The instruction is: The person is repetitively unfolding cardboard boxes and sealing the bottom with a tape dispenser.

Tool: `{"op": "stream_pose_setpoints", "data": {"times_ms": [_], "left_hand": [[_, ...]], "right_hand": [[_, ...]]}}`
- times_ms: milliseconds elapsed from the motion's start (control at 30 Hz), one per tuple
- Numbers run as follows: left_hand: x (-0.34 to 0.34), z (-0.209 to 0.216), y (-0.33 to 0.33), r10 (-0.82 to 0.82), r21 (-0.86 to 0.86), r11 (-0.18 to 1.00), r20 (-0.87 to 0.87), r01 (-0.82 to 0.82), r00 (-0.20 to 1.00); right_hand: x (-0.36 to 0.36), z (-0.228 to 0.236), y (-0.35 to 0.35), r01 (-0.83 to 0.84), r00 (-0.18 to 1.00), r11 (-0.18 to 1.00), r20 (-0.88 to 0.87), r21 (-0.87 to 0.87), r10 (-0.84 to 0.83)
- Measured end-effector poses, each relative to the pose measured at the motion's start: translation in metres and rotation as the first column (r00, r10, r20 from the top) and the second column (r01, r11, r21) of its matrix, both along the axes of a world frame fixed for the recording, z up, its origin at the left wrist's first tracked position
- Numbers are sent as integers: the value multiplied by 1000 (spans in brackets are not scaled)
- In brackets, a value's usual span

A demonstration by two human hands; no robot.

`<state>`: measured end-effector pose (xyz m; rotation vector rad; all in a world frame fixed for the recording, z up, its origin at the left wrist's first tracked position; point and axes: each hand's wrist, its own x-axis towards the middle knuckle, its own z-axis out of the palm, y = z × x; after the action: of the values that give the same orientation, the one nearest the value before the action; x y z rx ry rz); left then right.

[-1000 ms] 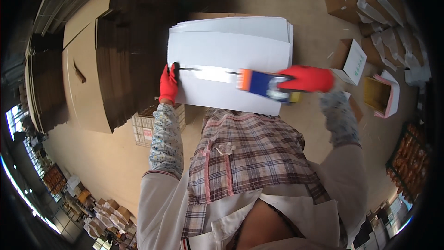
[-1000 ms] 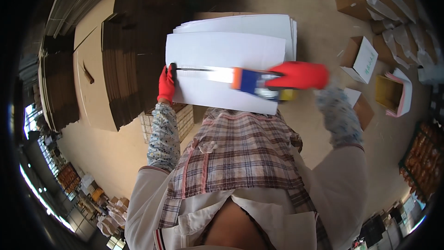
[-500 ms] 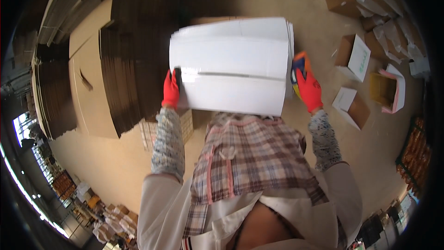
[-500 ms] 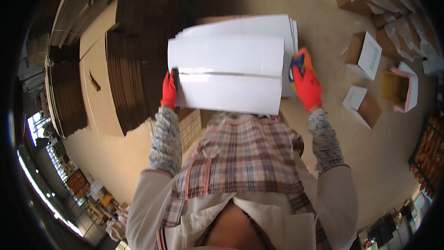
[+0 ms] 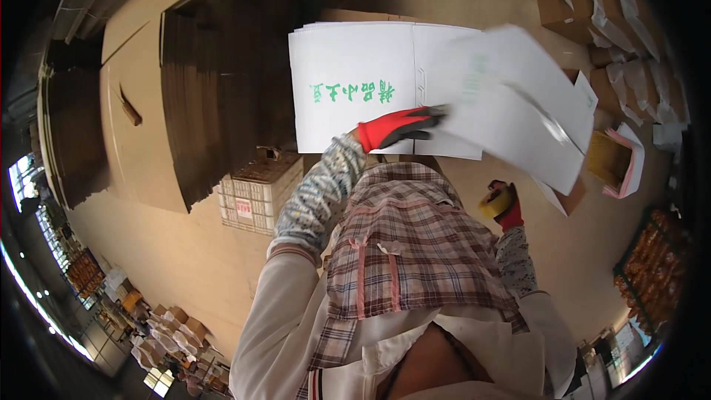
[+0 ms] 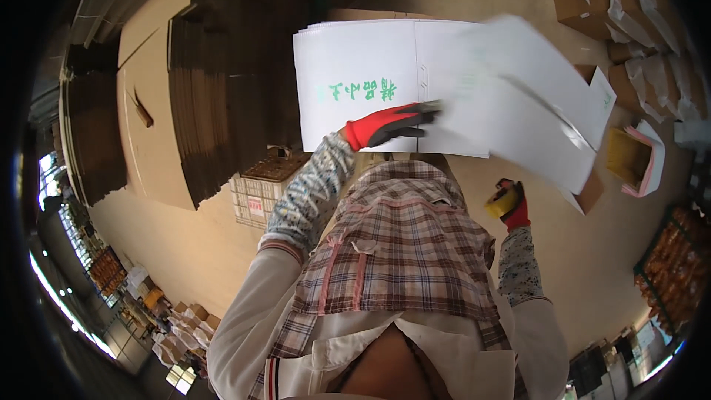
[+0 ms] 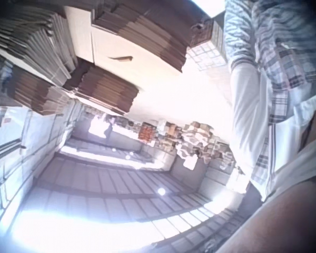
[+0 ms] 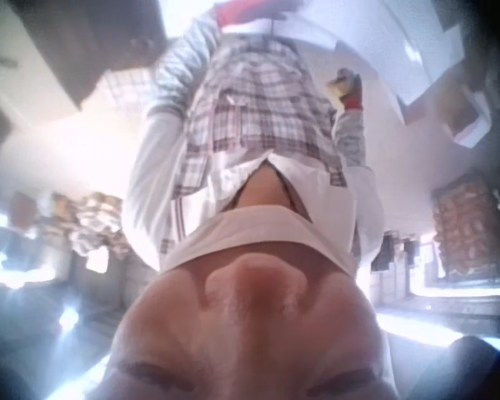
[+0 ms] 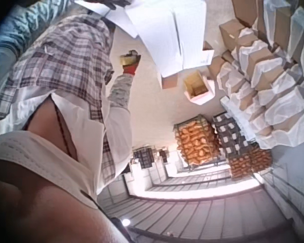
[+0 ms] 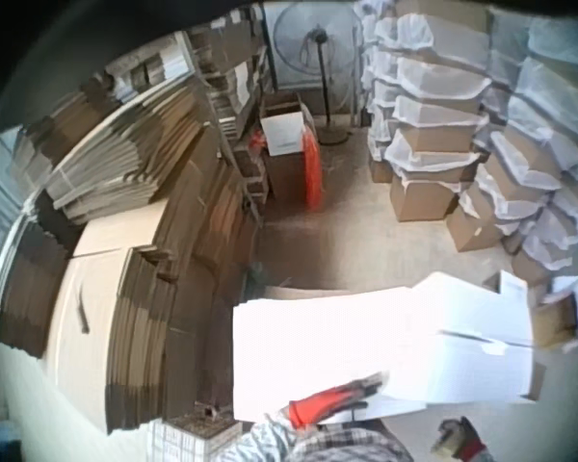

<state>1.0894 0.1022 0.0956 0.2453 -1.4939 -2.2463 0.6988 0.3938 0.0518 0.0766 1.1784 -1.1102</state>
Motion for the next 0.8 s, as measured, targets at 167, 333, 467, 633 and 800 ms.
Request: {"op": "stream_pose_setpoints", "data": {"times_ms": [167,333,467,633,800], "left_hand": [[57,-85,-58,411,-150,876,730,-459,546],[206,-205,-73,696,-638,486,696,-598,-177],[205,-182,-55,598,-370,419,799,-829,-54],[156,-29,-47,856,-62,49,518,-997,10],[160,80,-42,912,-426,123,404,-896,-67]], "right_hand": [[13,-5,-76,64,926,966,-376,249,35],[-3,-98,-185,31,110,924,-920,381,375],[-16,-163,-221,114,104,857,-864,502,492],[-47,-128,-207,13,387,904,-835,428,390],[-61,-56,-188,100,802,951,-542,-292,-251]]}}
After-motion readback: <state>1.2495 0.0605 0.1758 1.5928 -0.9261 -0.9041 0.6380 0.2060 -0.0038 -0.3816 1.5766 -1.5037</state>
